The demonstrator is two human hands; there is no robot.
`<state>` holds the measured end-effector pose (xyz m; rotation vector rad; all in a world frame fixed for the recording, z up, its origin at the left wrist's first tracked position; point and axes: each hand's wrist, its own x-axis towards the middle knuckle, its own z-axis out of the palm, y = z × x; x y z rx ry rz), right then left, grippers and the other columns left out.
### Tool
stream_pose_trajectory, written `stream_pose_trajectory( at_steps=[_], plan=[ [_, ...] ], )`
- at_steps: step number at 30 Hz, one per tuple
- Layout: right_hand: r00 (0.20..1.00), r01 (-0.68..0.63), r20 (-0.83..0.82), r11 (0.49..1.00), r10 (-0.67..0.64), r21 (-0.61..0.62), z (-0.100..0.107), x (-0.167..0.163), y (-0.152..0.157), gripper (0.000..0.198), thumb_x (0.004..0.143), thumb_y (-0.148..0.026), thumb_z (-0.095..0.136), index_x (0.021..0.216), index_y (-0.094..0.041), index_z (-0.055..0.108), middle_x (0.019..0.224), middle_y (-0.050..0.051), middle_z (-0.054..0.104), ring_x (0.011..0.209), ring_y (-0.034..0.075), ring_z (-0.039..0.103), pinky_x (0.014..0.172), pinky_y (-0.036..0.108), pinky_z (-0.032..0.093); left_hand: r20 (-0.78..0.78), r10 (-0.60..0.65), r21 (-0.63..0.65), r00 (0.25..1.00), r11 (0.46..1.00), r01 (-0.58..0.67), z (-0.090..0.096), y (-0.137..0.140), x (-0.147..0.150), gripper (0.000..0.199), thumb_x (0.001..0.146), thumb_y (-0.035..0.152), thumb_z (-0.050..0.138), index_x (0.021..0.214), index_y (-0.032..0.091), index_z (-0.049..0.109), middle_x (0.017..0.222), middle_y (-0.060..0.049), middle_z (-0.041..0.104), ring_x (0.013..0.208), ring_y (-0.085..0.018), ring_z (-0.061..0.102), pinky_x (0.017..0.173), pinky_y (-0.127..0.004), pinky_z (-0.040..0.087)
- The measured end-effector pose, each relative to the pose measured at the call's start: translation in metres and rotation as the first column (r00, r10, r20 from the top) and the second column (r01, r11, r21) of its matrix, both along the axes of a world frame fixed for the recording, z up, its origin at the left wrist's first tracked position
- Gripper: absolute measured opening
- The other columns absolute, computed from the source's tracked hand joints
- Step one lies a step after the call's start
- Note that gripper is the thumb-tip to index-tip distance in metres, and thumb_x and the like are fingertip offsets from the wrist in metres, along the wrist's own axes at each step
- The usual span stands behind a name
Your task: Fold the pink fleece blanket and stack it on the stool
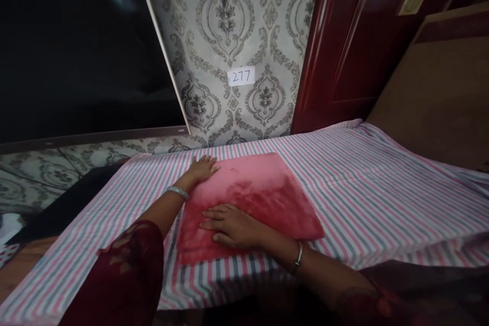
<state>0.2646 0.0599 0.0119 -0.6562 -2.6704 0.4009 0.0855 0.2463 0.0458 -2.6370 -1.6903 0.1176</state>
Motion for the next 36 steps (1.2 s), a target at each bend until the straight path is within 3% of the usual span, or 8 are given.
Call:
stream_pose_trajectory(
  at_steps=[5, 8, 11, 17, 24, 27, 36],
  plan=[
    [1.000, -0.025, 0.005, 0.995, 0.024, 0.094, 0.014, 0.007, -0.007, 0.044, 0.101, -0.034, 0.048, 0.142, -0.019, 0.051, 0.148, 0.009, 0.051, 0.142, 0.021, 0.035, 0.120, 0.042, 0.022, 0.133, -0.275, -0.021, 0.952, 0.960, 0.281, 0.019, -0.046, 0.035, 0.066, 0.099, 0.057, 0.023, 0.152, 0.021, 0.038, 0.161, -0.012, 0.030, 0.150, -0.027, 0.021, 0.120, -0.051, 0.016],
    [1.000, -0.009, -0.013, 0.992, 0.010, 0.127, 0.019, 0.023, -0.013, 0.044, 0.101, -0.036, 0.048, 0.143, -0.021, 0.050, 0.144, 0.008, 0.054, 0.141, 0.022, 0.036, 0.120, 0.045, 0.022, 0.217, -0.503, -0.039, 0.836, 0.852, 0.523, 0.019, -0.078, 0.065, 0.061, 0.100, 0.056, 0.025, 0.154, 0.028, 0.034, 0.163, -0.006, 0.029, 0.151, -0.022, 0.020, 0.122, -0.046, 0.012],
    [0.999, 0.029, 0.022, 0.993, -0.031, 0.112, 0.012, 0.043, -0.017, 0.048, 0.100, -0.040, 0.048, 0.146, -0.024, 0.047, 0.149, 0.008, 0.049, 0.144, 0.023, 0.032, 0.120, 0.050, 0.019, 0.231, -0.602, -0.061, 0.764, 0.775, 0.629, 0.010, -0.091, 0.084, 0.058, 0.100, 0.055, 0.030, 0.154, 0.034, 0.032, 0.164, -0.003, 0.024, 0.152, -0.023, 0.017, 0.121, -0.052, 0.009],
    [0.997, 0.050, 0.055, 0.997, -0.053, 0.052, -0.006, 0.060, -0.023, 0.057, 0.101, -0.047, 0.046, 0.153, -0.025, 0.036, 0.162, 0.008, 0.029, 0.151, 0.024, 0.020, 0.124, 0.048, 0.012, 0.197, -0.577, -0.042, 0.793, 0.803, 0.595, -0.014, -0.063, 0.086, 0.066, 0.097, 0.060, 0.035, 0.156, 0.036, 0.023, 0.165, -0.007, 0.021, 0.152, -0.032, 0.011, 0.116, -0.066, 0.004],
    [0.998, 0.061, 0.003, 0.998, -0.061, -0.020, -0.005, 0.059, -0.025, 0.056, 0.100, -0.046, 0.048, 0.152, -0.029, 0.036, 0.162, 0.005, 0.030, 0.151, 0.024, 0.020, 0.124, 0.051, 0.011, 0.167, -0.387, -0.099, 0.907, 0.908, 0.406, -0.020, -0.016, 0.089, 0.068, 0.095, 0.067, 0.029, 0.156, 0.036, 0.025, 0.165, -0.005, 0.019, 0.152, -0.034, 0.012, 0.116, -0.063, 0.013],
    [0.998, 0.067, -0.009, 0.997, -0.067, -0.041, -0.005, 0.059, -0.025, 0.056, 0.100, -0.046, 0.047, 0.153, -0.028, 0.036, 0.162, 0.005, 0.028, 0.151, 0.023, 0.019, 0.125, 0.049, 0.009, 0.190, -0.314, -0.152, 0.930, 0.927, 0.343, -0.026, 0.001, 0.092, 0.072, 0.094, 0.070, 0.024, 0.157, 0.035, 0.023, 0.166, -0.005, 0.018, 0.152, -0.033, 0.013, 0.117, -0.060, 0.014],
    [0.996, 0.088, 0.007, 0.996, -0.088, -0.012, -0.003, 0.059, -0.023, 0.054, 0.101, -0.048, 0.045, 0.151, -0.029, 0.039, 0.161, 0.003, 0.031, 0.151, 0.022, 0.019, 0.125, 0.047, 0.010, 0.235, -0.265, -0.136, 0.935, 0.944, 0.302, -0.031, 0.005, 0.094, 0.072, 0.094, 0.070, 0.026, 0.156, 0.033, 0.028, 0.163, -0.005, 0.027, 0.150, -0.030, 0.021, 0.118, -0.057, 0.017]
  ],
)
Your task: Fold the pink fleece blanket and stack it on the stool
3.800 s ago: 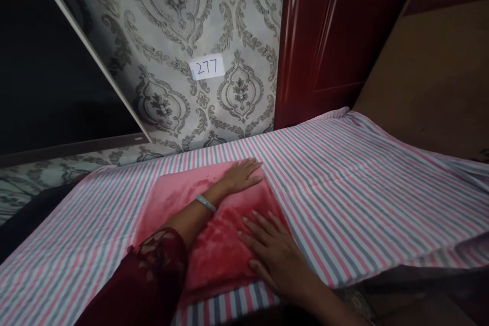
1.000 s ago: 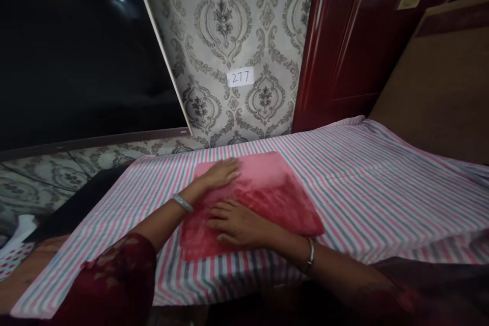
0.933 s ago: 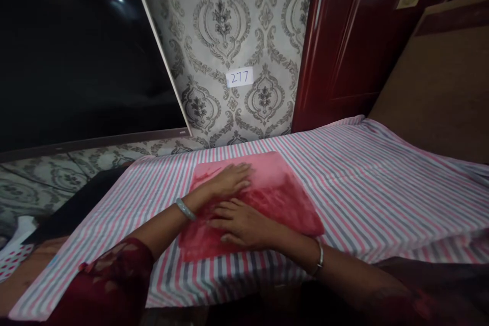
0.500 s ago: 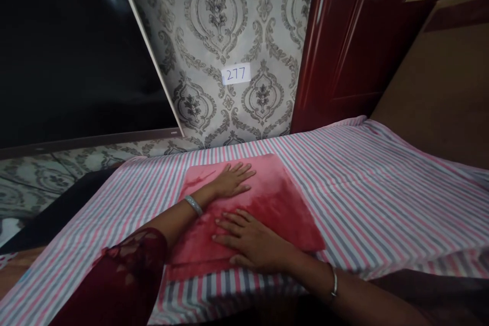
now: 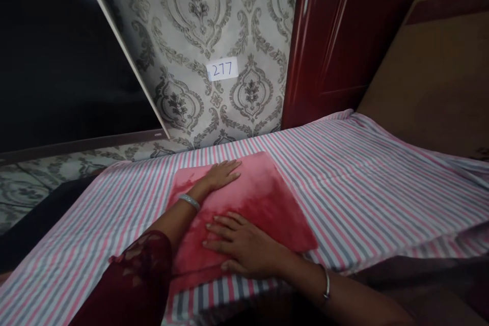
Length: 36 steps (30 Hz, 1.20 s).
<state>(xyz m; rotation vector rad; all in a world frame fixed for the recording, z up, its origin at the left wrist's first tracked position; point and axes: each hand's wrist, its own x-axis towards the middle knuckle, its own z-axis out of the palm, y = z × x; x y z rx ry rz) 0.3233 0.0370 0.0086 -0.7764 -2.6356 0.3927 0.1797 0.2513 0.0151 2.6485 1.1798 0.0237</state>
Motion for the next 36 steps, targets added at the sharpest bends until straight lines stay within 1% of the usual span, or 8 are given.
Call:
stream_pose_trajectory(
  at_steps=[6, 12, 14, 19, 22, 27, 31, 36],
  plan=[
    [0.999, 0.038, -0.004, 0.997, -0.038, 0.061, -0.001, -0.003, 0.000, 0.051, 0.100, -0.045, 0.047, 0.148, -0.027, 0.044, 0.159, 0.002, 0.037, 0.149, 0.019, 0.024, 0.125, 0.044, 0.013, -0.028, 0.037, 0.113, 0.999, 0.993, -0.034, -0.003, -0.004, 0.003, 0.071, 0.096, 0.066, 0.026, 0.156, 0.029, 0.027, 0.162, -0.012, 0.028, 0.148, -0.032, 0.026, 0.117, -0.057, 0.018],
    [0.998, 0.057, 0.000, 0.993, -0.058, 0.102, 0.010, 0.005, -0.008, 0.049, 0.099, -0.045, 0.050, 0.144, -0.025, 0.049, 0.154, 0.005, 0.044, 0.147, 0.021, 0.028, 0.123, 0.045, 0.014, -0.128, 0.071, 0.266, 0.989, 0.963, -0.034, 0.019, -0.022, 0.011, 0.066, 0.097, 0.061, 0.030, 0.153, 0.027, 0.035, 0.157, -0.013, 0.038, 0.146, -0.035, 0.029, 0.117, -0.061, 0.013],
    [0.995, 0.095, -0.031, 0.987, -0.092, 0.129, 0.018, 0.019, -0.012, 0.046, 0.100, -0.045, 0.049, 0.141, -0.025, 0.052, 0.150, 0.005, 0.049, 0.145, 0.021, 0.032, 0.122, 0.044, 0.017, -0.103, 0.009, 0.270, 0.995, 0.963, 0.020, 0.029, -0.032, 0.016, 0.064, 0.098, 0.059, 0.029, 0.153, 0.027, 0.036, 0.160, -0.012, 0.034, 0.149, -0.033, 0.024, 0.118, -0.059, 0.011],
    [0.978, 0.210, -0.053, 0.963, -0.204, 0.171, 0.023, 0.067, -0.010, 0.041, 0.101, -0.042, 0.046, 0.134, -0.022, 0.061, 0.143, 0.009, 0.057, 0.133, 0.024, 0.046, 0.114, 0.044, 0.030, -0.010, -0.308, 0.164, 0.951, 0.938, 0.305, 0.044, -0.059, 0.046, 0.060, 0.101, 0.053, 0.022, 0.154, 0.030, 0.032, 0.164, -0.004, 0.025, 0.152, -0.025, 0.016, 0.121, -0.051, 0.007],
    [0.972, 0.234, -0.012, 0.961, -0.235, 0.145, 0.007, 0.083, -0.004, 0.043, 0.101, -0.042, 0.046, 0.137, -0.024, 0.059, 0.145, 0.008, 0.055, 0.134, 0.026, 0.044, 0.113, 0.047, 0.030, -0.002, -0.400, 0.093, 0.917, 0.912, 0.398, 0.038, -0.065, 0.070, 0.056, 0.101, 0.051, 0.025, 0.154, 0.033, 0.032, 0.164, -0.003, 0.025, 0.152, -0.026, 0.017, 0.120, -0.055, 0.007],
    [0.953, 0.302, -0.030, 0.950, -0.300, 0.080, -0.015, 0.085, -0.002, 0.043, 0.100, -0.044, 0.046, 0.141, -0.030, 0.055, 0.150, 0.004, 0.050, 0.137, 0.025, 0.039, 0.115, 0.048, 0.025, -0.041, -0.425, 0.081, 0.904, 0.901, 0.427, 0.017, -0.058, 0.091, 0.062, 0.099, 0.054, 0.034, 0.155, 0.029, 0.030, 0.165, -0.008, 0.022, 0.152, -0.031, 0.010, 0.116, -0.065, 0.008],
    [0.954, 0.298, -0.035, 0.954, -0.296, 0.040, -0.011, 0.084, -0.005, 0.043, 0.101, -0.045, 0.044, 0.140, -0.031, 0.054, 0.153, 0.001, 0.046, 0.138, 0.024, 0.038, 0.116, 0.047, 0.022, -0.052, -0.418, 0.072, 0.907, 0.904, 0.421, 0.012, -0.040, 0.093, 0.066, 0.098, 0.059, 0.033, 0.156, 0.028, 0.028, 0.166, -0.009, 0.018, 0.153, -0.030, 0.007, 0.117, -0.064, 0.005],
    [0.952, 0.304, -0.038, 0.953, -0.304, 0.005, -0.006, 0.085, -0.007, 0.042, 0.101, -0.045, 0.044, 0.141, -0.033, 0.054, 0.154, -0.001, 0.045, 0.142, 0.023, 0.034, 0.118, 0.047, 0.020, -0.001, -0.296, 0.061, 0.955, 0.953, 0.296, 0.011, -0.014, 0.100, 0.064, 0.099, 0.059, 0.027, 0.155, 0.028, 0.030, 0.166, -0.008, 0.018, 0.153, -0.026, 0.011, 0.120, -0.054, 0.011]
  ],
)
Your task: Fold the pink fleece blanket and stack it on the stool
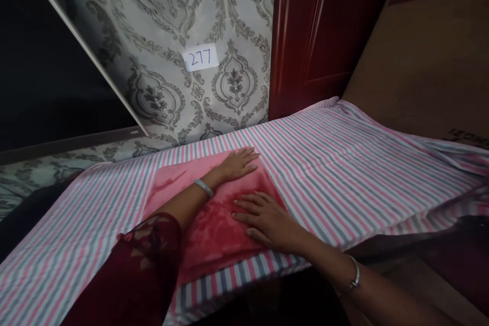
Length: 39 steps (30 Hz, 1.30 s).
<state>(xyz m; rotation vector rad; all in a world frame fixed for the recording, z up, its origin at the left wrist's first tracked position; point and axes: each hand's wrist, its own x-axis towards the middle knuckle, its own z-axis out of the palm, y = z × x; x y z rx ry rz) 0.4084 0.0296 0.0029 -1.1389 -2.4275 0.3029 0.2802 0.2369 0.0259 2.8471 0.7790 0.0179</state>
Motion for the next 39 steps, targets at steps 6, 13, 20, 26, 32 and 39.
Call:
stream_pose_trajectory(
  at_steps=[6, 13, 20, 26, 32, 39],
  plan=[
    [1.000, 0.009, -0.016, 1.000, -0.009, 0.001, -0.003, 0.000, 0.000, 0.043, 0.101, -0.044, 0.045, 0.142, -0.033, 0.052, 0.154, -0.002, 0.044, 0.142, 0.023, 0.035, 0.119, 0.046, 0.020, 0.052, -0.006, -0.044, 0.999, 0.999, 0.008, -0.006, 0.011, 0.004, 0.067, 0.098, 0.062, 0.027, 0.153, 0.025, 0.036, 0.163, -0.008, 0.028, 0.151, -0.023, 0.020, 0.121, -0.043, 0.013],
    [1.000, 0.010, -0.015, 1.000, -0.010, 0.004, -0.005, -0.001, 0.000, 0.043, 0.102, -0.045, 0.043, 0.143, -0.034, 0.051, 0.155, -0.003, 0.042, 0.142, 0.023, 0.034, 0.119, 0.047, 0.020, 0.120, 0.075, -0.038, 0.990, 0.997, -0.071, -0.013, 0.009, 0.002, 0.069, 0.098, 0.061, 0.027, 0.155, 0.022, 0.031, 0.163, -0.010, 0.027, 0.151, -0.022, 0.020, 0.121, -0.044, 0.015],
    [1.000, 0.014, -0.016, 1.000, -0.014, 0.005, -0.003, -0.002, 0.001, 0.042, 0.101, -0.043, 0.045, 0.141, -0.033, 0.053, 0.153, -0.001, 0.046, 0.141, 0.022, 0.036, 0.118, 0.047, 0.022, 0.122, 0.080, -0.015, 0.989, 0.997, -0.079, -0.014, 0.010, 0.002, 0.068, 0.099, 0.060, 0.024, 0.155, 0.024, 0.029, 0.163, -0.008, 0.028, 0.151, -0.021, 0.021, 0.121, -0.043, 0.016],
    [0.999, 0.032, -0.017, 0.999, -0.032, 0.013, 0.000, -0.004, 0.001, 0.041, 0.100, -0.042, 0.046, 0.140, -0.034, 0.055, 0.152, -0.001, 0.048, 0.141, 0.021, 0.036, 0.117, 0.046, 0.023, 0.059, 0.131, 0.083, 0.990, 0.987, -0.136, -0.004, -0.003, 0.005, 0.066, 0.100, 0.057, 0.026, 0.155, 0.022, 0.029, 0.162, -0.011, 0.028, 0.150, -0.025, 0.022, 0.120, -0.053, 0.014],
    [0.999, 0.032, -0.026, 0.999, -0.031, 0.039, -0.004, -0.003, 0.002, 0.041, 0.100, -0.042, 0.046, 0.140, -0.033, 0.055, 0.151, 0.001, 0.049, 0.140, 0.022, 0.038, 0.117, 0.046, 0.024, 0.089, 0.254, 0.068, 0.963, 0.963, -0.260, 0.019, -0.023, -0.005, 0.062, 0.100, 0.049, 0.030, 0.155, 0.022, 0.027, 0.160, -0.012, 0.034, 0.148, -0.026, 0.029, 0.118, -0.058, 0.017],
    [0.964, 0.187, -0.209, 0.978, -0.165, 0.090, 0.002, -0.003, 0.004, 0.042, 0.104, -0.036, 0.035, 0.130, -0.022, 0.065, 0.141, 0.009, 0.058, 0.132, 0.021, 0.050, 0.113, 0.043, 0.036, 0.103, 0.219, 0.116, 0.970, 0.966, -0.230, 0.019, -0.123, -0.068, 0.060, 0.098, 0.043, 0.038, 0.151, 0.013, 0.037, 0.155, -0.018, 0.039, 0.146, -0.028, 0.033, 0.118, -0.050, 0.027]
  ],
)
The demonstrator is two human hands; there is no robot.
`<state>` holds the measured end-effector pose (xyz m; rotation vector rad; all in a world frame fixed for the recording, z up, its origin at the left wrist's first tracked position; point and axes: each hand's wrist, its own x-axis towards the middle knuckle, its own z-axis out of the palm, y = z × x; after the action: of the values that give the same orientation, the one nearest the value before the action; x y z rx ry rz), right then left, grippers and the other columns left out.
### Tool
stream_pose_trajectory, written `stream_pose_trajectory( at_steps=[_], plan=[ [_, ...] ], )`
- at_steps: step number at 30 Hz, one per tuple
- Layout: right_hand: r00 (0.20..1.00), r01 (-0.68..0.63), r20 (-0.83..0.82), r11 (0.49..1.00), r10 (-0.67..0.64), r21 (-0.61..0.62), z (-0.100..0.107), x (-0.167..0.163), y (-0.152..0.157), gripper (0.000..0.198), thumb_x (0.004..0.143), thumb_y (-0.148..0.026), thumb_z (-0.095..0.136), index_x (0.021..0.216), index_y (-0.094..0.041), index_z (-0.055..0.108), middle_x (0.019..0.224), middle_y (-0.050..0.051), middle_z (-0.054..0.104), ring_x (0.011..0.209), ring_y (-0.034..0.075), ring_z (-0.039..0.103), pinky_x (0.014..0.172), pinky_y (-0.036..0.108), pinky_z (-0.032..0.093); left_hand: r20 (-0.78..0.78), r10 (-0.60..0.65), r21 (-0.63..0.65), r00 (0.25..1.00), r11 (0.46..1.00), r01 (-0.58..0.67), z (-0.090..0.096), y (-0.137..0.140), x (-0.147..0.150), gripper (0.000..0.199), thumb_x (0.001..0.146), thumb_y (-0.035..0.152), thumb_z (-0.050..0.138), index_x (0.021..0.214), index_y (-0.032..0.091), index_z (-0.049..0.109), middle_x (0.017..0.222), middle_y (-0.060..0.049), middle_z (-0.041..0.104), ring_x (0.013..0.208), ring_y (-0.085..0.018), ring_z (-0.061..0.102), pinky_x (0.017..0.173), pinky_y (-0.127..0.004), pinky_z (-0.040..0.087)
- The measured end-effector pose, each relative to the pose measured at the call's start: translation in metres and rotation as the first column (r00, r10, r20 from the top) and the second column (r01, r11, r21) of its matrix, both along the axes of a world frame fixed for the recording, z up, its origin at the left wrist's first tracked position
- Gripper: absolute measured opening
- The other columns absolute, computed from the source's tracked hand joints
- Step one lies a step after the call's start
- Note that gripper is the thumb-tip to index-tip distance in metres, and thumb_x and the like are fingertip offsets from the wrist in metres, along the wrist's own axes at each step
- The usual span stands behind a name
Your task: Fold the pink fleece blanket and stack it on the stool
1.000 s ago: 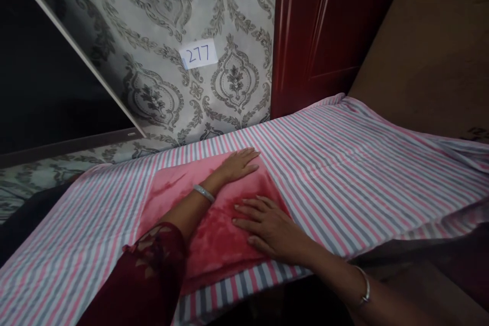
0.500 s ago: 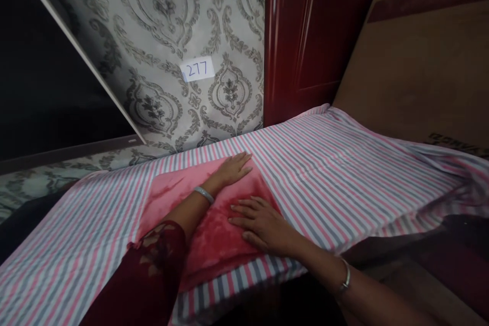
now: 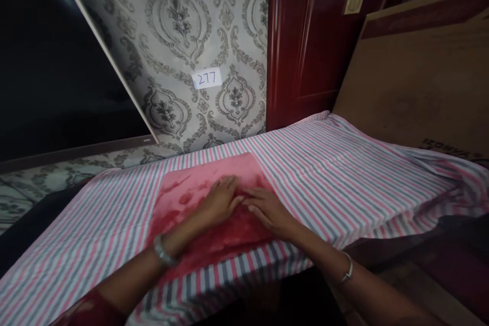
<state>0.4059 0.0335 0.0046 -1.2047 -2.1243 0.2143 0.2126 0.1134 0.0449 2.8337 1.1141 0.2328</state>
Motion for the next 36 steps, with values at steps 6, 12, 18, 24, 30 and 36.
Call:
stream_pose_trajectory(
  at_steps=[6, 12, 18, 24, 30, 36],
  plan=[
    [0.949, 0.220, 0.227, 0.975, -0.218, 0.017, -0.006, -0.016, -0.002, 0.046, 0.100, -0.036, 0.043, 0.143, -0.023, 0.053, 0.154, 0.010, 0.044, 0.146, 0.031, 0.032, 0.118, 0.056, 0.023, -0.082, 0.022, 0.173, 0.996, 0.985, -0.007, -0.034, -0.071, -0.028, 0.074, 0.092, 0.051, 0.050, 0.155, 0.016, 0.032, 0.161, -0.018, 0.028, 0.150, -0.034, 0.020, 0.117, -0.062, 0.021],
    [0.915, 0.243, 0.331, 0.970, -0.228, -0.002, -0.017, -0.018, -0.006, 0.051, 0.100, -0.041, 0.046, 0.148, -0.026, 0.046, 0.158, 0.008, 0.037, 0.149, 0.029, 0.025, 0.121, 0.054, 0.016, -0.108, 0.068, 0.264, 0.992, 0.964, -0.037, -0.058, -0.074, -0.022, 0.081, 0.086, 0.057, 0.057, 0.154, 0.020, 0.034, 0.162, -0.020, 0.025, 0.150, -0.038, 0.017, 0.115, -0.069, 0.015],
    [0.917, 0.254, 0.312, 0.967, -0.249, 0.023, -0.021, -0.019, -0.006, 0.050, 0.100, -0.042, 0.044, 0.148, -0.028, 0.047, 0.158, 0.006, 0.037, 0.149, 0.029, 0.026, 0.121, 0.053, 0.016, -0.108, 0.058, 0.248, 0.992, 0.968, -0.029, -0.060, -0.075, -0.024, 0.079, 0.087, 0.058, 0.055, 0.153, 0.019, 0.035, 0.160, -0.021, 0.029, 0.150, -0.037, 0.019, 0.116, -0.068, 0.013],
    [0.917, 0.265, 0.304, 0.964, -0.260, 0.024, -0.020, -0.021, -0.006, 0.048, 0.100, -0.041, 0.045, 0.146, -0.028, 0.049, 0.157, 0.006, 0.039, 0.148, 0.029, 0.028, 0.120, 0.053, 0.019, -0.084, 0.057, 0.265, 0.995, 0.964, -0.033, -0.058, -0.075, -0.025, 0.078, 0.087, 0.058, 0.055, 0.153, 0.020, 0.036, 0.160, -0.019, 0.029, 0.150, -0.036, 0.021, 0.116, -0.067, 0.016],
    [0.918, 0.257, 0.307, 0.966, -0.251, 0.021, -0.019, -0.016, -0.005, 0.049, 0.100, -0.039, 0.044, 0.148, -0.029, 0.045, 0.159, 0.005, 0.036, 0.149, 0.027, 0.026, 0.120, 0.052, 0.020, -0.011, 0.011, 0.271, 1.000, 0.963, -0.007, -0.055, -0.076, -0.035, 0.074, 0.089, 0.055, 0.055, 0.153, 0.021, 0.036, 0.159, -0.016, 0.035, 0.149, -0.032, 0.025, 0.118, -0.058, 0.023],
    [0.930, 0.250, 0.290, 0.967, -0.226, -0.048, 0.001, -0.022, -0.008, 0.047, 0.101, -0.041, 0.042, 0.146, -0.027, 0.049, 0.155, 0.007, 0.042, 0.148, 0.029, 0.029, 0.119, 0.054, 0.022, 0.041, 0.128, 0.308, 0.991, 0.942, -0.134, -0.038, -0.078, -0.085, 0.054, 0.095, 0.045, 0.047, 0.146, 0.025, 0.049, 0.151, -0.012, 0.048, 0.142, -0.030, 0.039, 0.118, -0.058, 0.025]
  ],
)
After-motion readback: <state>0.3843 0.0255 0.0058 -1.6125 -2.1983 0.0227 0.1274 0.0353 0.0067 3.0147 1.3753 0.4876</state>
